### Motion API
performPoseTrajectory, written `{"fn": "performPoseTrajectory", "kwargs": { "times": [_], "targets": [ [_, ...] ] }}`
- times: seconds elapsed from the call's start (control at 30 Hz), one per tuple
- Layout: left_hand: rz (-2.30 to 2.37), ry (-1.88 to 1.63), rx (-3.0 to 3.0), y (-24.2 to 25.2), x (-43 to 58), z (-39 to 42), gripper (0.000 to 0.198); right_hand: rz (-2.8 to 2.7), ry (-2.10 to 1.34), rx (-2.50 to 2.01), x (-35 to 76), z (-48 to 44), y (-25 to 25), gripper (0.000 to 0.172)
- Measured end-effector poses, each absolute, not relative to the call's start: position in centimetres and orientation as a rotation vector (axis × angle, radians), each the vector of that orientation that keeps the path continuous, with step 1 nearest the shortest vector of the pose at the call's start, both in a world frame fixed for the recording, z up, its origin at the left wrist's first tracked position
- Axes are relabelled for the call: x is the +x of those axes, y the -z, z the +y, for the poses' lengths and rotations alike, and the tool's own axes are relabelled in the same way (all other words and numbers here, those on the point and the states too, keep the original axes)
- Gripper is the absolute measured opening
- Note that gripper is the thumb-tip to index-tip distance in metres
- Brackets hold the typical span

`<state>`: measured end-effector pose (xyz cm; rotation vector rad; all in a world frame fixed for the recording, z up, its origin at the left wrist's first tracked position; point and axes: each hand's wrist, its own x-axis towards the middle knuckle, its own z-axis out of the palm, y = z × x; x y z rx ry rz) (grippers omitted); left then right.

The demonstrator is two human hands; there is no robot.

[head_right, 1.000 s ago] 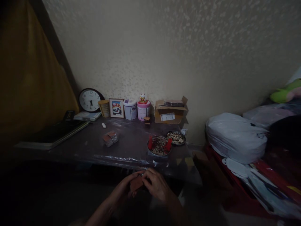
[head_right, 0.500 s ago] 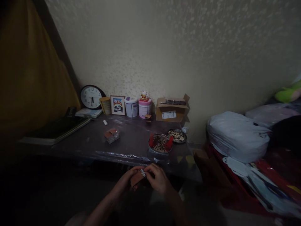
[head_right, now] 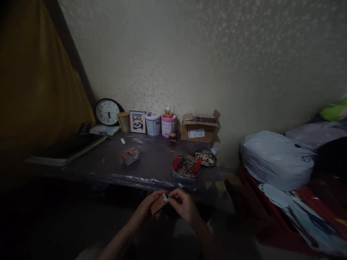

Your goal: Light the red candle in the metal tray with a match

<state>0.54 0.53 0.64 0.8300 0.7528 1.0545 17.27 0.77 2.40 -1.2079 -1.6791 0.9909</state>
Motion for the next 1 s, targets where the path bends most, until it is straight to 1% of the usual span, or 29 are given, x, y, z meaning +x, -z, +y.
{"fn": "performPoseTrajectory", "kwargs": {
  "times": [0.23, 0.37, 0.47, 0.6, 0.73, 0.87, 1.0],
  "targets": [
    [0.803, -0.997, 0.916, -0.3, 0.6, 1.1, 0.041, -1.636, -1.067, -1.285, 17.0, 0.8, -2.4, 0.014],
    [0.812, -1.011, 0.919, -0.3, 0.6, 1.2, 0.041, -1.597, -1.072, -1.246, 17.3, 1.1, -2.2, 0.013],
    [0.827, -1.03, 0.91, -0.3, 0.6, 1.1, 0.04, -1.627, -0.998, -1.264, 17.5, 1.1, -2.1, 0.011],
    [0.875, -1.045, 0.927, -0.6, 0.8, 0.8, 0.039, -1.838, -0.744, -1.279, 17.6, 0.8, -2.3, 0.009],
    [0.968, -1.044, 1.042, -0.8, 1.1, 0.2, 0.038, -1.991, -0.592, -1.239, 17.7, 0.6, -2.5, 0.012],
    [0.956, -1.079, 1.102, -0.8, 1.4, 0.0, 0.032, -1.993, -0.571, -1.224, 17.6, 0.7, -2.6, 0.012],
    [0.917, -1.055, 1.111, -0.9, 1.6, 0.0, 0.028, -1.892, -0.661, -1.177, 17.0, 0.7, -2.5, 0.009]
  ]
}}
